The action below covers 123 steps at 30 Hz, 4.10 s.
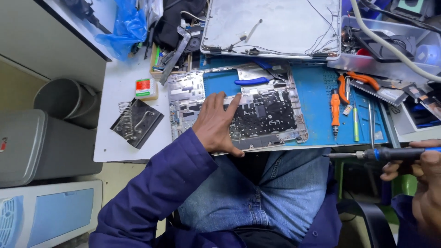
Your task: Soldering components on a laptop motherboard and assembling the laptop chassis.
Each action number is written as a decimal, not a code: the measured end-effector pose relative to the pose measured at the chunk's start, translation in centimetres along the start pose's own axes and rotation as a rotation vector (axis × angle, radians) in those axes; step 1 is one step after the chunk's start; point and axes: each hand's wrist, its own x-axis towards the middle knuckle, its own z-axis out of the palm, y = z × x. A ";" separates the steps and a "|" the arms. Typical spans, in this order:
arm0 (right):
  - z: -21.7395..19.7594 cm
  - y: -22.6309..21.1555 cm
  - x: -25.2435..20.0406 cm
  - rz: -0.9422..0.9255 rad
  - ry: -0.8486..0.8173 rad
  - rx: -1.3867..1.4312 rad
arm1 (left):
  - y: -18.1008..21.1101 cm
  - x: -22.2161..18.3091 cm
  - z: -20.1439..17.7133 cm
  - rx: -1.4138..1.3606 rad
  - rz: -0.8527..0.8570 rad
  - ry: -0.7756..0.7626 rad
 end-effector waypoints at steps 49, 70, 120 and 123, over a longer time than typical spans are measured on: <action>14.0 -2.5 -2.9 -0.562 0.307 -0.434 | 6.2 0.4 6.2 -0.058 0.285 0.249; 13.5 -0.9 -3.2 -0.598 0.231 -0.463 | 5.8 0.5 7.7 0.161 0.355 0.369; 14.3 -1.4 -3.1 -0.605 0.171 -0.410 | 5.9 0.9 7.4 0.204 0.287 0.614; 13.6 -0.6 -2.9 -0.615 0.170 -0.384 | 5.9 0.9 7.4 0.191 0.290 0.593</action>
